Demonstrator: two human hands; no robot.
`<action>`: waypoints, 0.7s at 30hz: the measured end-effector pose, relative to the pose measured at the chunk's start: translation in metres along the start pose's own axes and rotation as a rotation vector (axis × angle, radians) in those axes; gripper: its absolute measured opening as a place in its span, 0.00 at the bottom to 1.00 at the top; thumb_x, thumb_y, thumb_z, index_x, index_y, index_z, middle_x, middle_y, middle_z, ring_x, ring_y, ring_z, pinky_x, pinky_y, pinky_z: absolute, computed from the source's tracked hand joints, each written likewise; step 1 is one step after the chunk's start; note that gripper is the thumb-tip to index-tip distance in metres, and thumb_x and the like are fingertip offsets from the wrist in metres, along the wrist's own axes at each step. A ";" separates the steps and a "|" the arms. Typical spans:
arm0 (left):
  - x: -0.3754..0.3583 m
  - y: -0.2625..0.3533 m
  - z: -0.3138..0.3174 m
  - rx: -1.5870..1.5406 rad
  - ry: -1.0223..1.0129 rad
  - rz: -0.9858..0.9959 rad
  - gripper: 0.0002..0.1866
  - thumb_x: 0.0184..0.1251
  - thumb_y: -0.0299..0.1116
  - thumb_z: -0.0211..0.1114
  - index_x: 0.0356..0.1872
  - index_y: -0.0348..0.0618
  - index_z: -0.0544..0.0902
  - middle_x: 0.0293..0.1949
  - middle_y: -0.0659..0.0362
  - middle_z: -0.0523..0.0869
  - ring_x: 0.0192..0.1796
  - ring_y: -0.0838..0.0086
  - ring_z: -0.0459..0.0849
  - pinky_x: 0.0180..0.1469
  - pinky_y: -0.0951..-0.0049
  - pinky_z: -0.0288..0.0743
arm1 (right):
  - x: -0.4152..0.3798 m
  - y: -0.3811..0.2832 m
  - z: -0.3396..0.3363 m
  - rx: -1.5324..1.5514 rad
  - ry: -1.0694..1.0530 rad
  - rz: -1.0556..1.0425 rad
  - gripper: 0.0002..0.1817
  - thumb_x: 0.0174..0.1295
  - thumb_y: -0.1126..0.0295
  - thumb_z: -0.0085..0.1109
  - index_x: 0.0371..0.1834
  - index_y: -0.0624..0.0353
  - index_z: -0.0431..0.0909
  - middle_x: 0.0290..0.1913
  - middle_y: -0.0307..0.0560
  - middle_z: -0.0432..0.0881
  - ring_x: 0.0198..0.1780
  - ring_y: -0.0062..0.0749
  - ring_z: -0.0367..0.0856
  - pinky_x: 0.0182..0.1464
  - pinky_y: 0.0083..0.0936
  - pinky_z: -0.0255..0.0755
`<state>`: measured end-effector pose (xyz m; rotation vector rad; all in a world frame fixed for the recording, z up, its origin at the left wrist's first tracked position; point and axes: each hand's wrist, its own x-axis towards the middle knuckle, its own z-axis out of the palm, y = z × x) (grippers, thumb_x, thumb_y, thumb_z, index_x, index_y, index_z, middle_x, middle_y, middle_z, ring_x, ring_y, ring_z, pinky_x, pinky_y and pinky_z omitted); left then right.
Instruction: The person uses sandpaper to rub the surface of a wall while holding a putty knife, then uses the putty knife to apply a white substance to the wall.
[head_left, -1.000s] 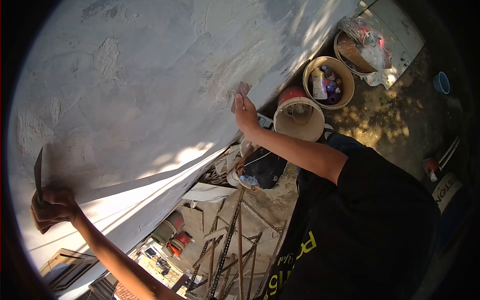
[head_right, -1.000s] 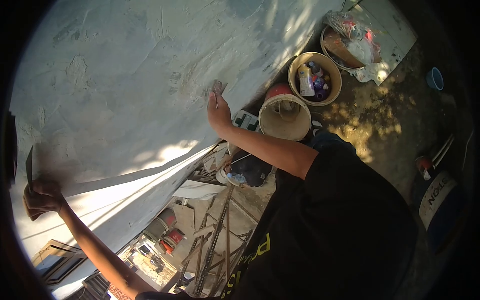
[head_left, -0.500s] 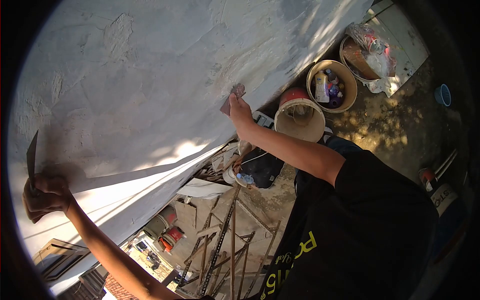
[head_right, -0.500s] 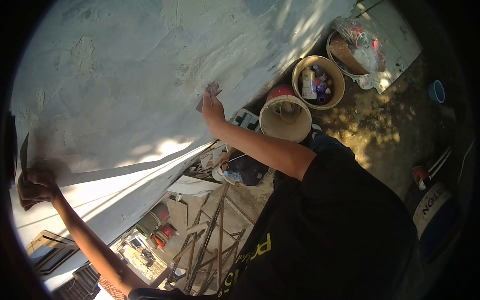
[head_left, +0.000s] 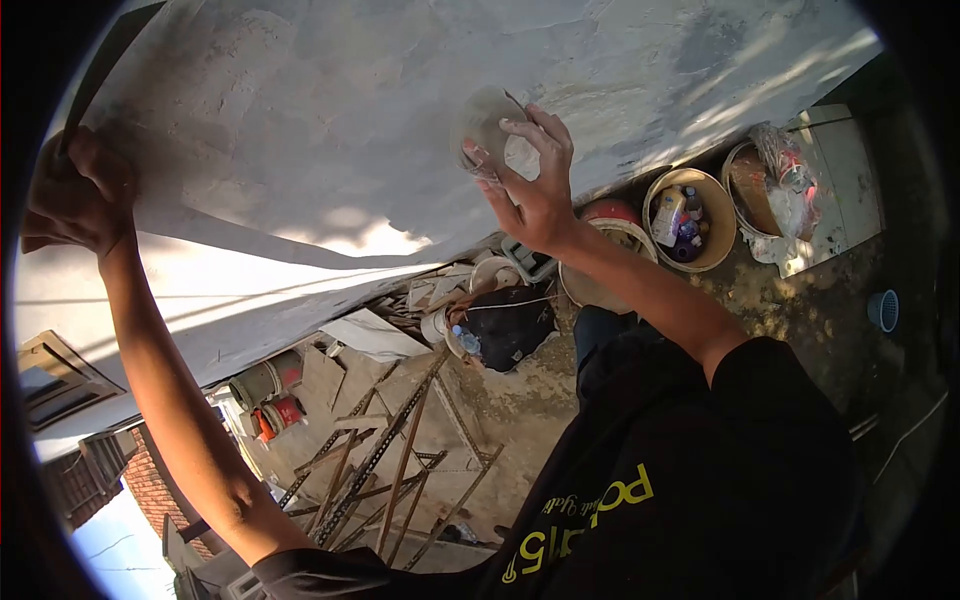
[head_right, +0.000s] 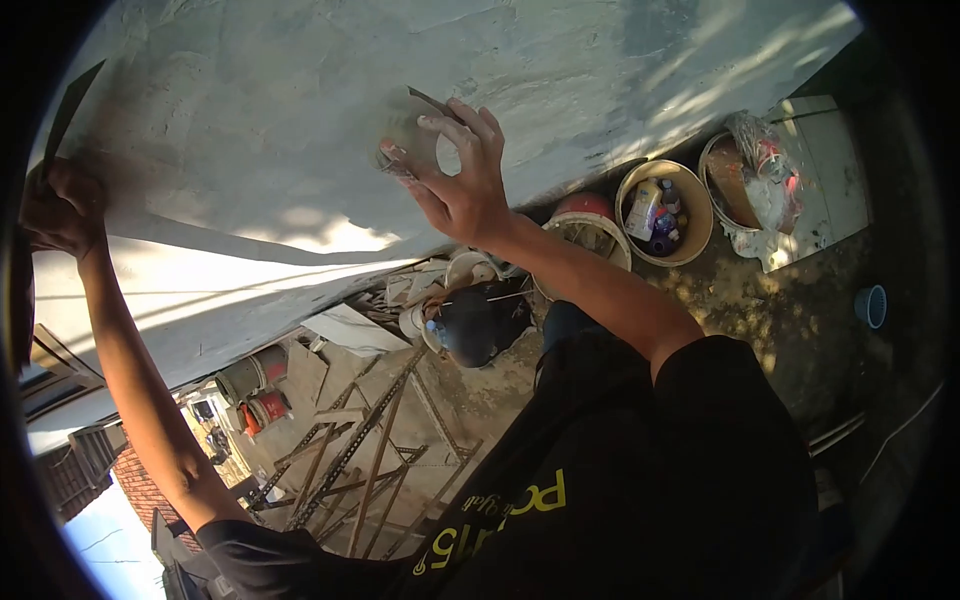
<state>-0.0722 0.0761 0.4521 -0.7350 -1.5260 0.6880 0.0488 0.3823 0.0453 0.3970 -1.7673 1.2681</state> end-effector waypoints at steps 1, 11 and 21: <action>0.005 0.005 0.000 -0.019 0.004 -0.004 0.19 0.69 0.57 0.62 0.38 0.52 0.78 0.34 0.69 0.79 0.45 0.66 0.72 0.50 0.57 0.57 | 0.015 0.001 0.002 -0.005 -0.026 -0.093 0.14 0.62 0.65 0.64 0.51 0.38 0.86 0.63 0.45 0.73 0.74 0.52 0.59 0.68 0.64 0.50; 0.030 0.058 -0.020 -0.002 0.072 -0.094 0.24 0.66 0.62 0.56 0.35 0.53 0.86 0.35 0.59 0.83 0.47 0.62 0.77 0.57 0.53 0.59 | 0.031 0.023 0.098 -0.283 -0.416 -0.842 0.20 0.66 0.64 0.57 0.61 0.36 0.81 0.64 0.27 0.77 0.78 0.31 0.58 0.70 0.64 0.51; 0.037 0.031 -0.018 0.167 0.003 0.120 0.26 0.65 0.65 0.54 0.29 0.58 0.90 0.34 0.59 0.87 0.40 0.63 0.83 0.59 0.51 0.55 | 0.023 -0.011 0.125 -0.168 -0.509 -0.765 0.19 0.69 0.64 0.53 0.62 0.45 0.79 0.66 0.29 0.77 0.78 0.22 0.57 0.70 0.55 0.59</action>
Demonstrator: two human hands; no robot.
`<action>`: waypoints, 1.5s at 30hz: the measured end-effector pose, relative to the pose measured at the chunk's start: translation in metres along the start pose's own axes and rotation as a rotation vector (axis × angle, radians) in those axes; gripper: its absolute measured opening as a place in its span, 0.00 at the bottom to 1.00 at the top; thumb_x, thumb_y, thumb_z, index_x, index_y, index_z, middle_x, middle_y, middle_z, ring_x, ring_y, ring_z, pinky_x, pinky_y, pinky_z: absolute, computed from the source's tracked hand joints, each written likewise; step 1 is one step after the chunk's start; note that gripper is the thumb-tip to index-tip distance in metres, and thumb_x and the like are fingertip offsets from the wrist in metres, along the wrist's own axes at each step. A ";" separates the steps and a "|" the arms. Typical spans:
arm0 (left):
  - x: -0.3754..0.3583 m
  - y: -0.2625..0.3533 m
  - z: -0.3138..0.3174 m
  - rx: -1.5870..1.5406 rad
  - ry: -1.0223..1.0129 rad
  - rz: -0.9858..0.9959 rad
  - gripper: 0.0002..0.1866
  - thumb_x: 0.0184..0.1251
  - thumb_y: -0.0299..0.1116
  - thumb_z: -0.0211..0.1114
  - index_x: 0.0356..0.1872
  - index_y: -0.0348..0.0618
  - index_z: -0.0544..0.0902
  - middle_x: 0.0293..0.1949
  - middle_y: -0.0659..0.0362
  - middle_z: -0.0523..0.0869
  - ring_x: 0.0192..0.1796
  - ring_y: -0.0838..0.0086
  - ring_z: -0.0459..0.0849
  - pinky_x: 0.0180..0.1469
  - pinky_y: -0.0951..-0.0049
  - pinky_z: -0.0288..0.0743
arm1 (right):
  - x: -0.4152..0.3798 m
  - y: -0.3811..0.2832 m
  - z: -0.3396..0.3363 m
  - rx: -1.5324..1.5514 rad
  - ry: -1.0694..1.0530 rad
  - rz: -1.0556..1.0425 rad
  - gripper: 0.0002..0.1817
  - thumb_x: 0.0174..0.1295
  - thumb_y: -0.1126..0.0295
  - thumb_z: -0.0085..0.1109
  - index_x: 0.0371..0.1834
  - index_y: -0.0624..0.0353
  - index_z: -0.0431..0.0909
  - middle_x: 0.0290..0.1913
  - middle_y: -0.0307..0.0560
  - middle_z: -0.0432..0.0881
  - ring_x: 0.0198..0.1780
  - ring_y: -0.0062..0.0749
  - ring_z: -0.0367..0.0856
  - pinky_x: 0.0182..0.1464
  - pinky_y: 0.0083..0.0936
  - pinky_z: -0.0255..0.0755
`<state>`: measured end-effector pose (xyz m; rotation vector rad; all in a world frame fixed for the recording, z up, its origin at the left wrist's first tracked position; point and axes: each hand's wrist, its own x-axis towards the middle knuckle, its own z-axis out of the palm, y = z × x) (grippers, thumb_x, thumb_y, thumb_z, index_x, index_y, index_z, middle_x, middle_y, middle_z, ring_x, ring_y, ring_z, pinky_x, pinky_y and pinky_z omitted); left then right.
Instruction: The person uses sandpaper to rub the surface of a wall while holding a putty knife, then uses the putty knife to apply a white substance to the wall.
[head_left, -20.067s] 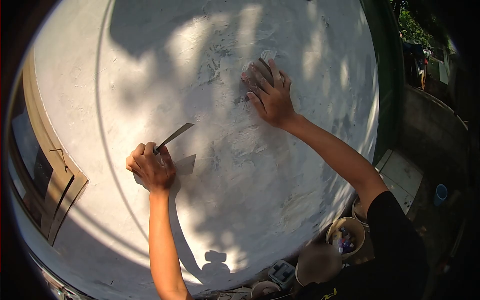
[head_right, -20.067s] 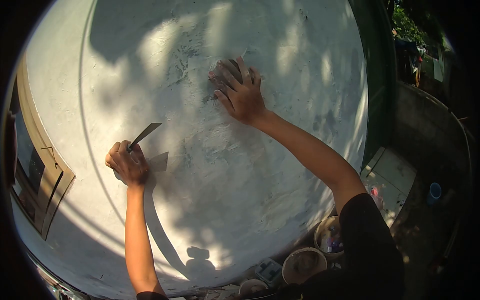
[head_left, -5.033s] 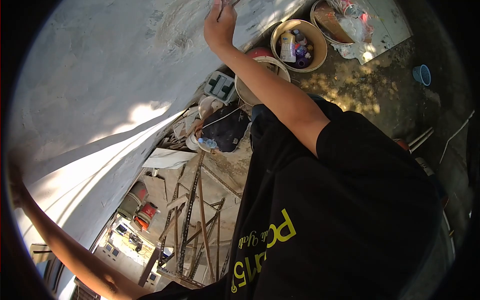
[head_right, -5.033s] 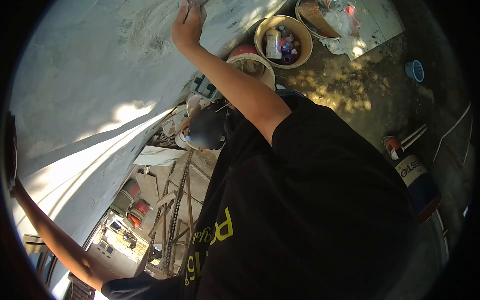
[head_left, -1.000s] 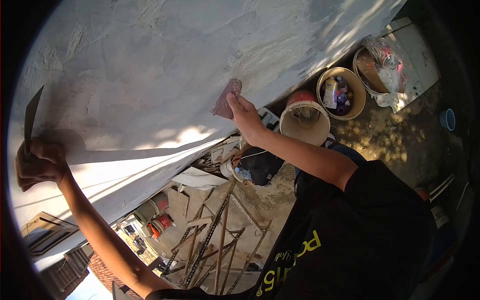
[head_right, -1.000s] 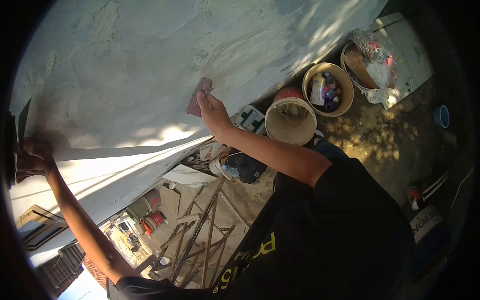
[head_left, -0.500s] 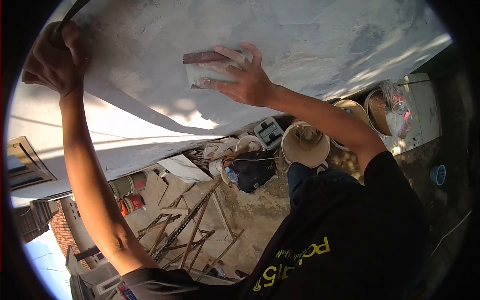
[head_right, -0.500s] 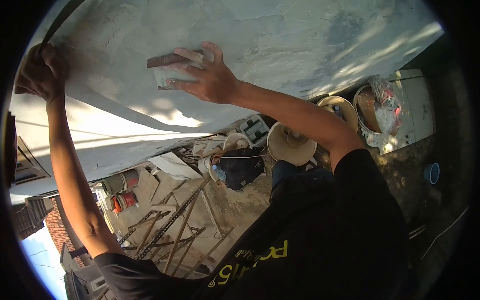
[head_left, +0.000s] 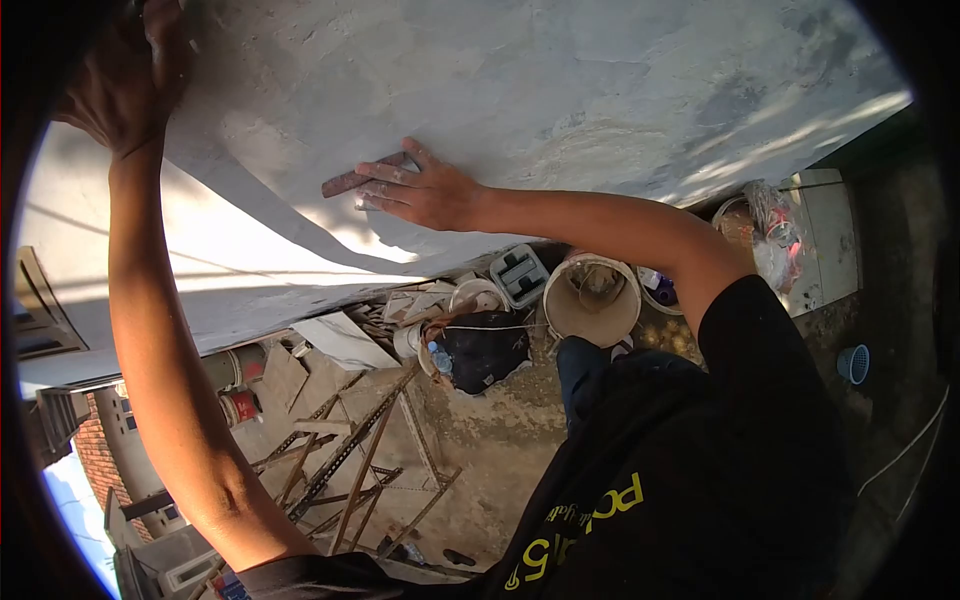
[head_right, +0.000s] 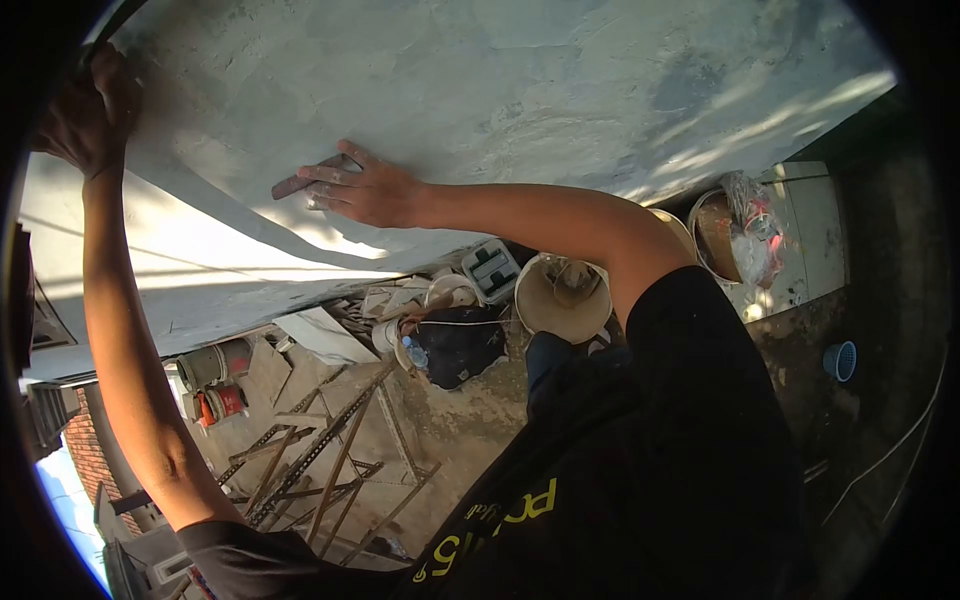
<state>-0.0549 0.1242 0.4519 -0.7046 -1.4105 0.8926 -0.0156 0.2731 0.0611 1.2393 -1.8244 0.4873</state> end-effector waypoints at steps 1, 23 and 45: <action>-0.003 -0.006 0.002 0.038 -0.063 0.010 0.26 0.66 0.65 0.54 0.30 0.56 0.89 0.35 0.60 0.87 0.41 0.63 0.82 0.58 0.52 0.57 | 0.001 0.002 0.005 0.005 0.046 0.001 0.19 0.69 0.64 0.53 0.62 0.45 0.79 0.65 0.29 0.77 0.77 0.22 0.58 0.70 0.55 0.59; -0.011 0.017 0.000 -0.228 0.119 -0.098 0.15 0.71 0.47 0.60 0.47 0.50 0.80 0.44 0.63 0.79 0.54 0.70 0.73 0.59 0.63 0.53 | -0.064 0.077 -0.121 -0.266 0.339 0.565 0.22 0.61 0.52 0.66 0.61 0.30 0.82 0.70 0.42 0.75 0.79 0.51 0.53 0.67 0.52 0.38; -0.036 -0.017 0.020 -0.122 0.007 -0.113 0.15 0.70 0.49 0.62 0.44 0.50 0.79 0.40 0.65 0.82 0.47 0.69 0.76 0.54 0.59 0.58 | -0.147 0.019 -0.057 -0.128 0.287 0.880 0.19 0.65 0.70 0.59 0.59 0.54 0.82 0.59 0.53 0.82 0.76 0.56 0.62 0.66 0.53 0.44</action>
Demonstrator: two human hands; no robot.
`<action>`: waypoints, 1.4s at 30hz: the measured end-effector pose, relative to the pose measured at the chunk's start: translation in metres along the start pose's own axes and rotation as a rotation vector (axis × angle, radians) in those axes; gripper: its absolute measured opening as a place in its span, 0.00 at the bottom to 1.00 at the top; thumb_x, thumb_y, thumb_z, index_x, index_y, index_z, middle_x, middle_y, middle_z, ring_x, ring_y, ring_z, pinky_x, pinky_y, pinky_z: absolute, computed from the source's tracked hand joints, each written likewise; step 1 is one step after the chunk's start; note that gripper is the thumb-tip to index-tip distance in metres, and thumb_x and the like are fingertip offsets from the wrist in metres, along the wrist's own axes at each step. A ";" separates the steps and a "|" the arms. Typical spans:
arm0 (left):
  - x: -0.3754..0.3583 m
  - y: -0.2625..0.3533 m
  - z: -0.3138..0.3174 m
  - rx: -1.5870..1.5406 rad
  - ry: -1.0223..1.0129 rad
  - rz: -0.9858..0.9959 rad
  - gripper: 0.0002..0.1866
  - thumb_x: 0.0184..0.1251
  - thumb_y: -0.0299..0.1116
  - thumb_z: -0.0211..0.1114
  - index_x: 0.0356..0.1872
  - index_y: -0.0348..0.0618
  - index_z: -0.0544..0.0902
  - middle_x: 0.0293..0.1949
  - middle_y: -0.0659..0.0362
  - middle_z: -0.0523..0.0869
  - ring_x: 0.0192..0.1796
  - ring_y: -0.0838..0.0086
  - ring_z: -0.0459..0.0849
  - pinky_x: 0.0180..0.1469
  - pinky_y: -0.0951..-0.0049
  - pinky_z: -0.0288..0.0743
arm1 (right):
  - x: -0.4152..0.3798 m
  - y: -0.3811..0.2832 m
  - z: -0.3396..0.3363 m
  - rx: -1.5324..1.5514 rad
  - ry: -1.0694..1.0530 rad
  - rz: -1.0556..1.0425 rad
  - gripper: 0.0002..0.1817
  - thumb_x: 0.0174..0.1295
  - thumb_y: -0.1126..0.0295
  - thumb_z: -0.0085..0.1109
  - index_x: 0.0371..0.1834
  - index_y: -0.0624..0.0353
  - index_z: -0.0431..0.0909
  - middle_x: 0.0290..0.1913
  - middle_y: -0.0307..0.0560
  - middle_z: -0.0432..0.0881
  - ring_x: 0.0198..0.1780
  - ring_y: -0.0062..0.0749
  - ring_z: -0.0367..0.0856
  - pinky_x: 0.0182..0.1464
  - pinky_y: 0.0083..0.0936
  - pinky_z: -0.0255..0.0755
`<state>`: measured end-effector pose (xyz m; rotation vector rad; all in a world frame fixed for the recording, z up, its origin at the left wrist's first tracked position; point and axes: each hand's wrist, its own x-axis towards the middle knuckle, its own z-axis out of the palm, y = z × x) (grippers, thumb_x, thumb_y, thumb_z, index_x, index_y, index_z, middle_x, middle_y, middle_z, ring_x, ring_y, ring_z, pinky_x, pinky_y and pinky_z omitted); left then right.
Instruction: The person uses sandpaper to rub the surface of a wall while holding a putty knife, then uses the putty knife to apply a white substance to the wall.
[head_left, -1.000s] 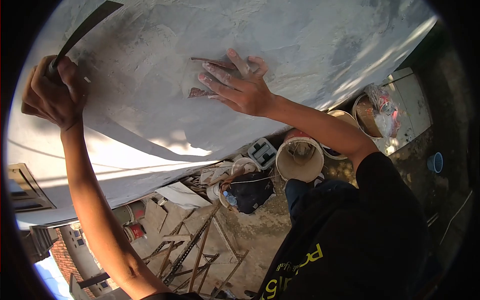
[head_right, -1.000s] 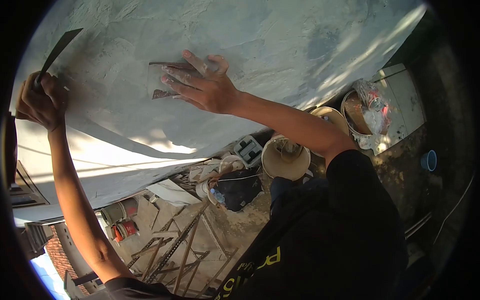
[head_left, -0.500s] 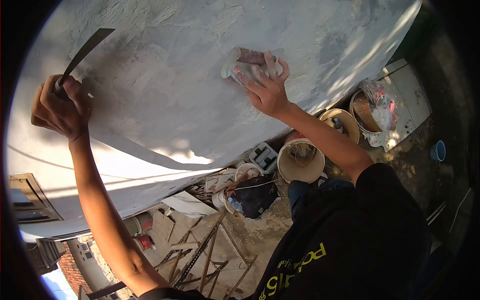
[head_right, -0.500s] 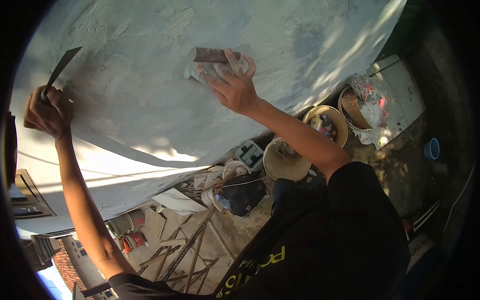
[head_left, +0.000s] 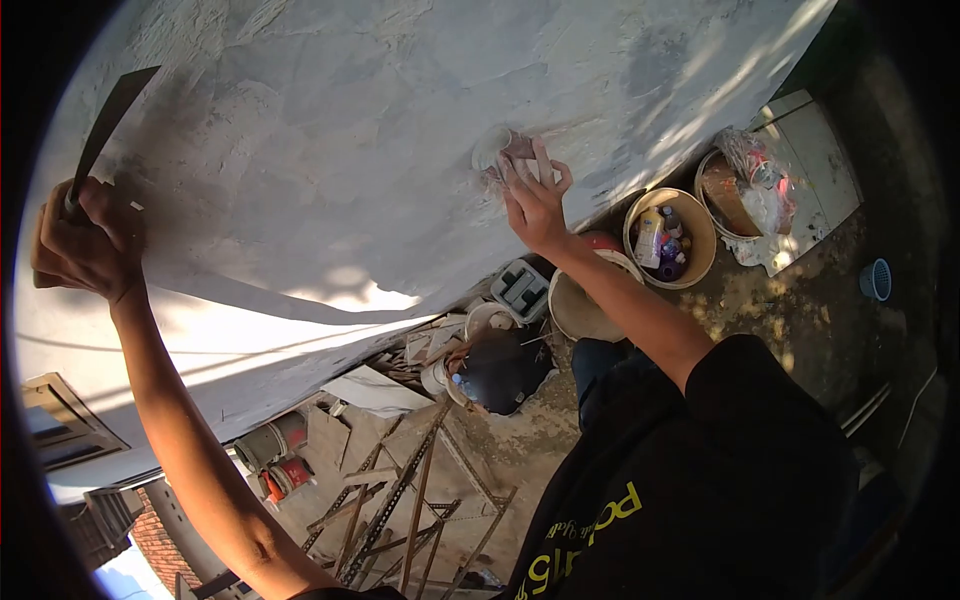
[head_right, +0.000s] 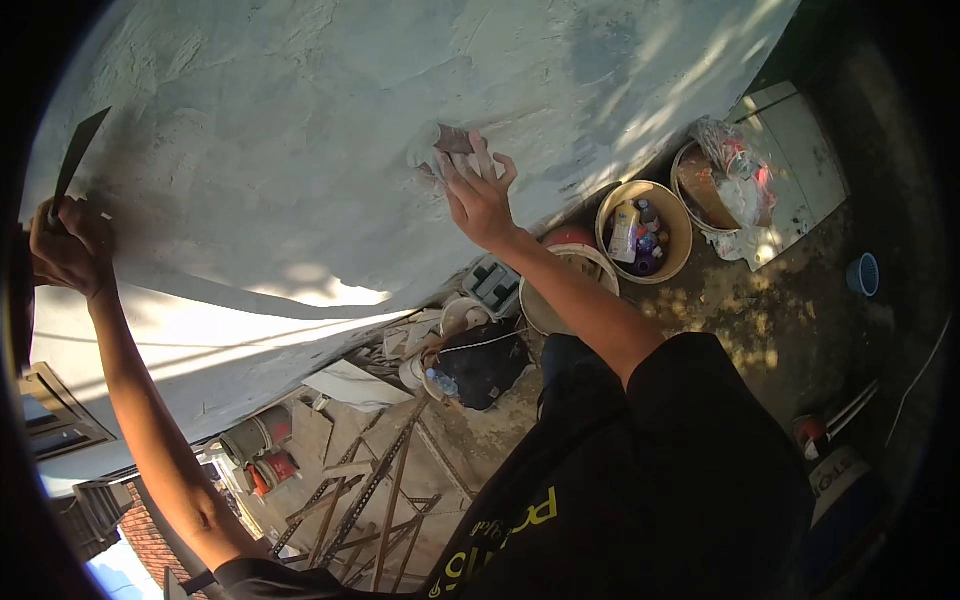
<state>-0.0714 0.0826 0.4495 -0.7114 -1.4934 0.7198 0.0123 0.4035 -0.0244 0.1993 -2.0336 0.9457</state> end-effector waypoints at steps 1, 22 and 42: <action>0.000 -0.002 0.001 -0.003 0.022 -0.005 0.15 0.70 0.50 0.62 0.44 0.50 0.79 0.39 0.65 0.82 0.47 0.69 0.76 0.54 0.58 0.58 | 0.001 0.002 0.003 0.007 0.047 0.020 0.18 0.64 0.70 0.59 0.58 0.54 0.82 0.60 0.53 0.82 0.75 0.56 0.62 0.66 0.52 0.45; 0.016 0.021 -0.007 -0.002 0.046 0.032 0.19 0.75 0.54 0.50 0.41 0.47 0.72 0.39 0.58 0.73 0.43 0.63 0.71 0.50 0.53 0.59 | 0.022 -0.023 -0.002 0.221 0.237 0.156 0.23 0.60 0.69 0.70 0.56 0.70 0.77 0.48 0.55 0.75 0.48 0.48 0.70 0.50 0.38 0.68; 0.041 0.052 -0.023 0.066 0.026 -0.028 0.22 0.80 0.54 0.36 0.40 0.45 0.66 0.40 0.55 0.67 0.42 0.62 0.66 0.50 0.52 0.60 | -0.003 -0.043 0.016 0.421 -0.023 0.332 0.12 0.65 0.66 0.64 0.34 0.63 0.73 0.32 0.51 0.75 0.37 0.47 0.71 0.42 0.39 0.67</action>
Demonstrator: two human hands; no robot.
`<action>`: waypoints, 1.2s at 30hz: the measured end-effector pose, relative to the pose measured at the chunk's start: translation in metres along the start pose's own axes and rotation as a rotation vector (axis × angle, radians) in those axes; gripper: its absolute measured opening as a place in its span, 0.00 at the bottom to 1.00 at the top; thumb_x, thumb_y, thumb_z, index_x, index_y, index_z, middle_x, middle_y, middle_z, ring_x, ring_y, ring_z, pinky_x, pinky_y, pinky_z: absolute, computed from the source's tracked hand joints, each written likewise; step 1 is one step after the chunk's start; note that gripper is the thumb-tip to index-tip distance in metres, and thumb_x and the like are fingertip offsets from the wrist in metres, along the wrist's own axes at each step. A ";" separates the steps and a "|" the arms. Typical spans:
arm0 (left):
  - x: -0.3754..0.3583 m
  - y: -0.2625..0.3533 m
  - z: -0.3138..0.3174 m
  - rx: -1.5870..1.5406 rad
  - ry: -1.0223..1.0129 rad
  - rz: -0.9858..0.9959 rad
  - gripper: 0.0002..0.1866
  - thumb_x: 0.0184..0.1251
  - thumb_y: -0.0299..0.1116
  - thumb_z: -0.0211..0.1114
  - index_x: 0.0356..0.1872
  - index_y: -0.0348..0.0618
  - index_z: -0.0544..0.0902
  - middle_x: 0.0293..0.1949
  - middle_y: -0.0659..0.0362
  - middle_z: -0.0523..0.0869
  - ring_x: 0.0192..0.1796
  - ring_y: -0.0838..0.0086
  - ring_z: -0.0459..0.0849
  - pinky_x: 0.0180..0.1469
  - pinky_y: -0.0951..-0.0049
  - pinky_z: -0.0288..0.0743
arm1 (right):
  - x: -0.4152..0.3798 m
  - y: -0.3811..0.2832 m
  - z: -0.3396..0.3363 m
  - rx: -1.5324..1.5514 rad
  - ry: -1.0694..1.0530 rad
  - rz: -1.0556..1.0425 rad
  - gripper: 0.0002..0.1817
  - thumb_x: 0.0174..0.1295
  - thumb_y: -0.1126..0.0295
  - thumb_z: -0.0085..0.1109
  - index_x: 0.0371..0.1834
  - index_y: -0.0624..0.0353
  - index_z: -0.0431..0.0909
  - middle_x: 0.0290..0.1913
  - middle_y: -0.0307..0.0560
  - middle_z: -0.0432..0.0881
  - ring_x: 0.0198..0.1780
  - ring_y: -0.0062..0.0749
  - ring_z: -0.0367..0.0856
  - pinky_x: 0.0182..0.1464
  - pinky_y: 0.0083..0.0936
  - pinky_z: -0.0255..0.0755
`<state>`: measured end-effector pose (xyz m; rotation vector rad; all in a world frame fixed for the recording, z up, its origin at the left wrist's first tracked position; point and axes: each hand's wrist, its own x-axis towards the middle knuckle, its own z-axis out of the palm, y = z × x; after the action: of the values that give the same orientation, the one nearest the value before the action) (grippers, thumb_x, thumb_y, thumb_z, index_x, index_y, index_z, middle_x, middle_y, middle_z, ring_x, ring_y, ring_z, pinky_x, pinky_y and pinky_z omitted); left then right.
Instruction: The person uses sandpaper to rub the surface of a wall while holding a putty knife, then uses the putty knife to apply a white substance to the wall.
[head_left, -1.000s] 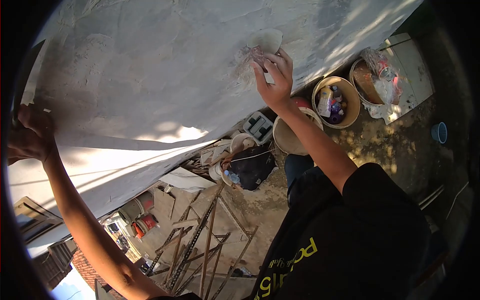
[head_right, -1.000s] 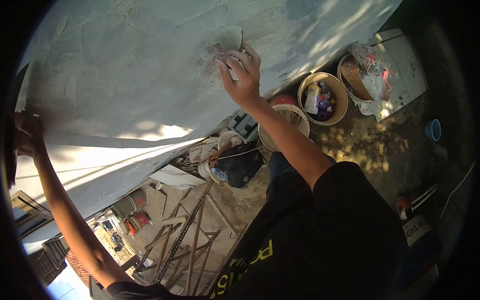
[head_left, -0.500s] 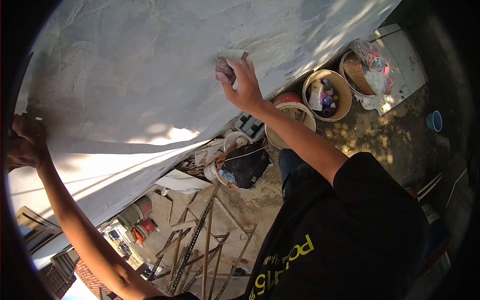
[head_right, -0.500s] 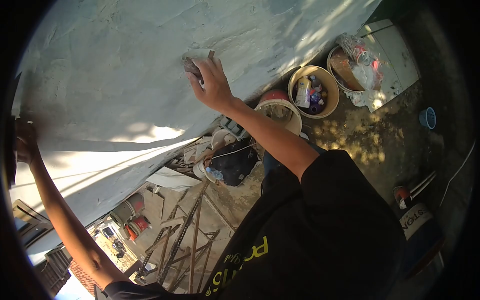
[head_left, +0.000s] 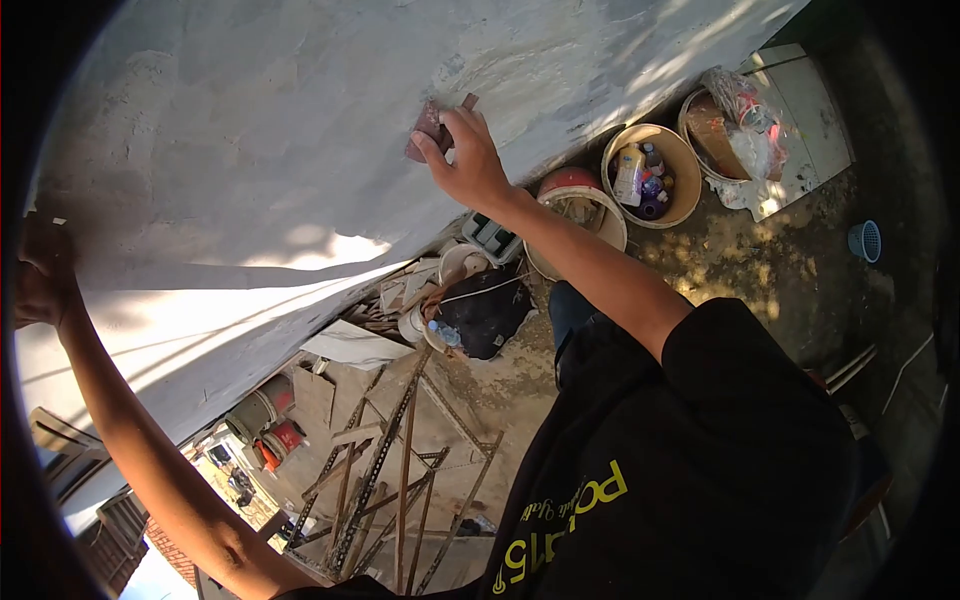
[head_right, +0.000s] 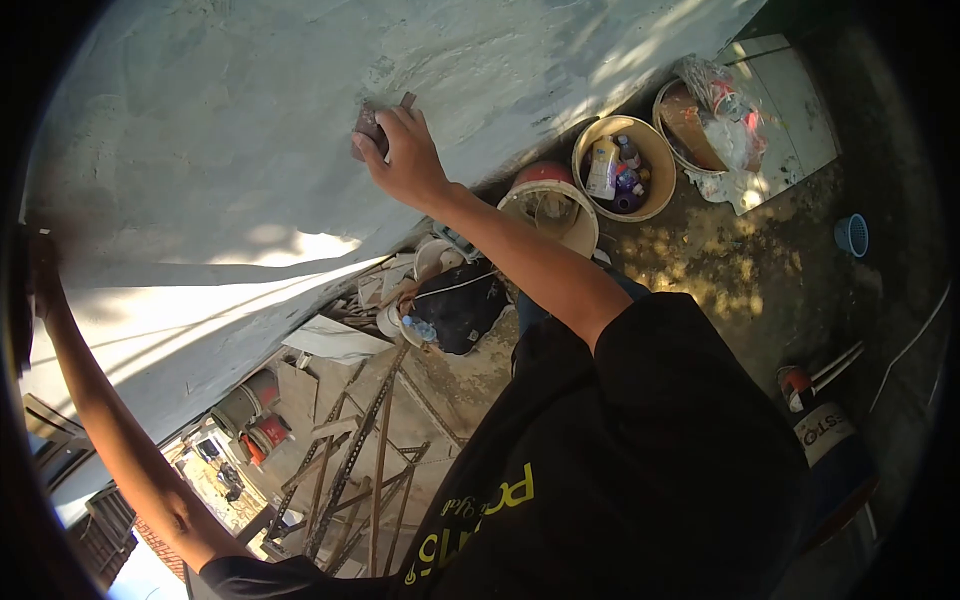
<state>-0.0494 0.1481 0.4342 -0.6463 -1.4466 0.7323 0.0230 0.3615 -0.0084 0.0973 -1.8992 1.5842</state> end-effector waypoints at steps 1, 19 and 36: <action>0.006 0.010 -0.003 0.066 -0.072 -0.066 0.22 0.80 0.54 0.36 0.40 0.45 0.66 0.40 0.55 0.66 0.42 0.62 0.66 0.50 0.52 0.60 | -0.003 0.003 0.000 0.005 -0.016 0.041 0.12 0.65 0.66 0.64 0.33 0.63 0.73 0.31 0.50 0.75 0.36 0.46 0.71 0.41 0.39 0.67; 0.003 0.005 0.005 -0.120 0.084 0.018 0.22 0.77 0.56 0.34 0.39 0.47 0.64 0.39 0.55 0.63 0.43 0.63 0.63 0.49 0.49 0.60 | -0.042 0.043 0.019 0.107 -0.010 0.347 0.16 0.67 0.60 0.64 0.33 0.63 0.77 0.29 0.47 0.82 0.29 0.29 0.80 0.36 0.26 0.73; 0.005 0.009 -0.003 -0.124 0.077 0.066 0.21 0.80 0.52 0.35 0.40 0.45 0.64 0.39 0.55 0.64 0.43 0.63 0.64 0.50 0.50 0.59 | -0.032 0.036 0.021 0.181 0.021 0.222 0.17 0.66 0.61 0.64 0.31 0.64 0.75 0.29 0.56 0.80 0.32 0.52 0.79 0.36 0.39 0.72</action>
<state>-0.0466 0.1576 0.4306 -0.8132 -1.4127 0.6654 0.0231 0.3410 -0.0570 -0.0545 -1.7970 1.8963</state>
